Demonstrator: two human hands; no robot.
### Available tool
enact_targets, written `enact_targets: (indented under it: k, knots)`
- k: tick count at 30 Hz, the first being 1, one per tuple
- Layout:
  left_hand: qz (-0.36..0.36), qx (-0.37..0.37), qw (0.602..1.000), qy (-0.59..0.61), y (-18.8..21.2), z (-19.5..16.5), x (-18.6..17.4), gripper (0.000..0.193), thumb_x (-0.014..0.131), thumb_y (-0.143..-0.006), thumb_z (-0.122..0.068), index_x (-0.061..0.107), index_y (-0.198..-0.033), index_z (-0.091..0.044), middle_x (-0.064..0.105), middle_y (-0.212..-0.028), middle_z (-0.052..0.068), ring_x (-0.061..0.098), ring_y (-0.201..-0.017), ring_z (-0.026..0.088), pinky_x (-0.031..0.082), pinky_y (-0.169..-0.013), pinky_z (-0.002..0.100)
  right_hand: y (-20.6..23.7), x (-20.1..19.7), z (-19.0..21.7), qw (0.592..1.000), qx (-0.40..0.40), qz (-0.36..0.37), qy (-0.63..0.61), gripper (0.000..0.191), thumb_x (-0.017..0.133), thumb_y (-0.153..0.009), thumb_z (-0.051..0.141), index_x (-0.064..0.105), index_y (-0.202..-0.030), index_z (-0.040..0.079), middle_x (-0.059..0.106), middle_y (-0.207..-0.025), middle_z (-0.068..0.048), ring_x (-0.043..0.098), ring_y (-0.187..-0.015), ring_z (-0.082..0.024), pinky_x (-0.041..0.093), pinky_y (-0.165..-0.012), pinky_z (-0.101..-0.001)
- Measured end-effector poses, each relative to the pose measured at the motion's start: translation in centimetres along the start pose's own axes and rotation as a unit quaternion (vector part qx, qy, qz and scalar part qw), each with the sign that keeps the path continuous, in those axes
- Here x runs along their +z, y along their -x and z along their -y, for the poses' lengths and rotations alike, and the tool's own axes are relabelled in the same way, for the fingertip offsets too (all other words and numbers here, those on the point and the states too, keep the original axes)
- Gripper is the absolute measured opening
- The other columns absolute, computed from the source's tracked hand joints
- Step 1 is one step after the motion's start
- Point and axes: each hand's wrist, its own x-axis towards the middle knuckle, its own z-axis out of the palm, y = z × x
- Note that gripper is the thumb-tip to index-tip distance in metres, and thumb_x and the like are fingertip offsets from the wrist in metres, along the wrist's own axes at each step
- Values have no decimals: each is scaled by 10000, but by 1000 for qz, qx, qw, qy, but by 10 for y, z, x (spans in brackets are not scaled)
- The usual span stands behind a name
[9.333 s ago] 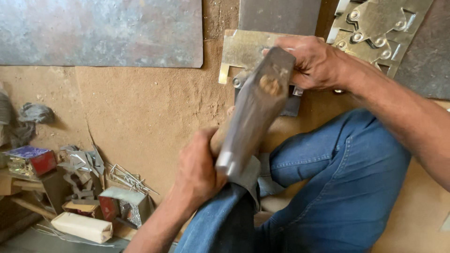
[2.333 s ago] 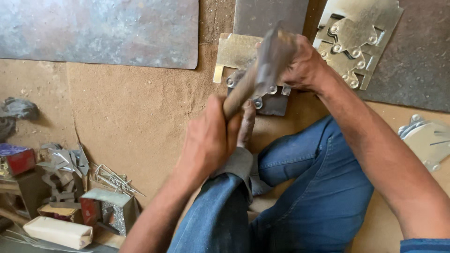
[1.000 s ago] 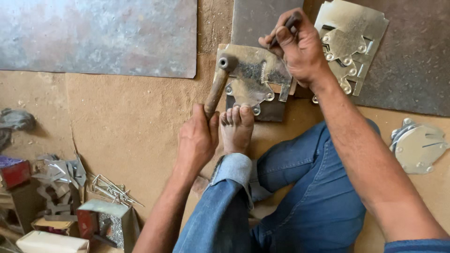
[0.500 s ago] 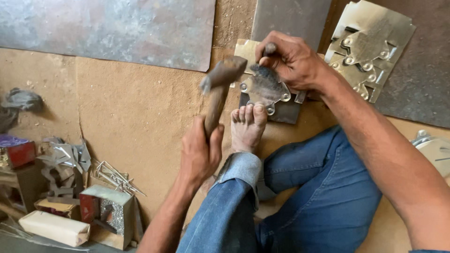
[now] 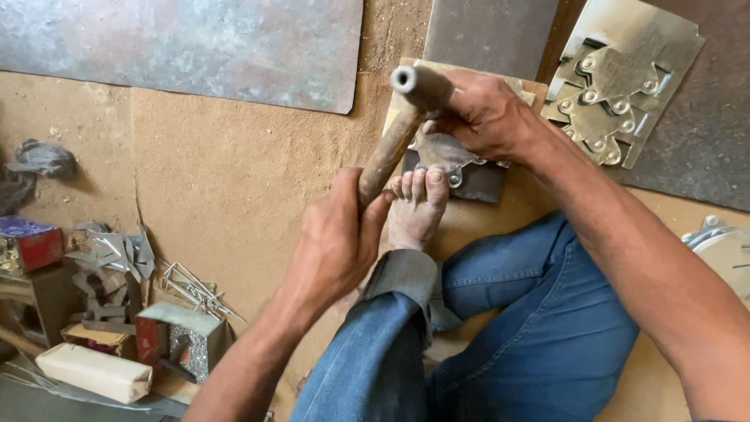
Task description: The person sits on the workshop floor and hammers decorative brass-colored metal plates flat on a wooden block using a hammer, repositioning and turning each plate to work different areas, then sets finished plates aside and picks up the next one.
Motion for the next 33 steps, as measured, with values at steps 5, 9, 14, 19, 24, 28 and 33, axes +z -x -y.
enact_targets:
  k: [5,9,14,19,24,28,33]
  knots:
    - [-118,134,984,10,6,5,4,337,644,-969,-196,502,-1209,-6,634,-859,266,674,-744,449,535,-632,494,0,0,3,995,-72,-46,-53,224,601,-978,-34,662,-1141,108,703,-1076,-123,696,-1015,-266,580,-916,-383]
    - [-14,14,999,-26,1,8,6,277,676,-1029,-207,532,-1161,-11,653,-816,253,662,-742,470,491,-618,537,2,-1,-1,1000,0,-4,22,188,763,-948,68,682,-1113,105,671,-938,-118,668,-903,-269,574,-834,-398]
    - [-95,83,992,12,3,12,9,371,641,-964,-167,481,-1245,16,642,-849,263,665,-725,453,528,-628,521,5,2,-8,999,-32,-27,-29,230,617,-952,-45,686,-1102,114,719,-1062,-100,708,-1006,-242,599,-929,-392]
    - [-60,41,997,19,4,15,12,309,658,-1018,-204,520,-1211,-5,661,-812,264,676,-755,471,513,-625,527,2,0,-9,1000,3,-1,-21,108,677,-979,9,706,-1057,78,695,-950,-96,682,-897,-241,581,-839,-398]
    - [-53,31,998,14,2,15,14,291,646,-1027,-220,507,-1170,-8,663,-779,247,680,-716,453,511,-606,511,2,-1,-6,998,-20,-26,-45,201,617,-920,-39,685,-1079,64,695,-988,-104,685,-907,-246,592,-848,-399]
    - [-69,67,995,28,-1,15,16,276,629,-1043,-218,489,-1158,-10,655,-753,226,678,-648,410,513,-561,484,2,-2,-8,998,5,-8,-60,147,649,-948,-54,668,-1021,72,679,-926,-71,673,-847,-223,593,-807,-370]
    - [-48,58,997,0,-4,13,15,258,639,-1042,-197,489,-1112,1,625,-695,222,655,-609,428,487,-519,500,1,-3,-7,999,-4,-24,-33,255,663,-915,-93,691,-1116,62,643,-999,-112,663,-918,-244,580,-813,-363]
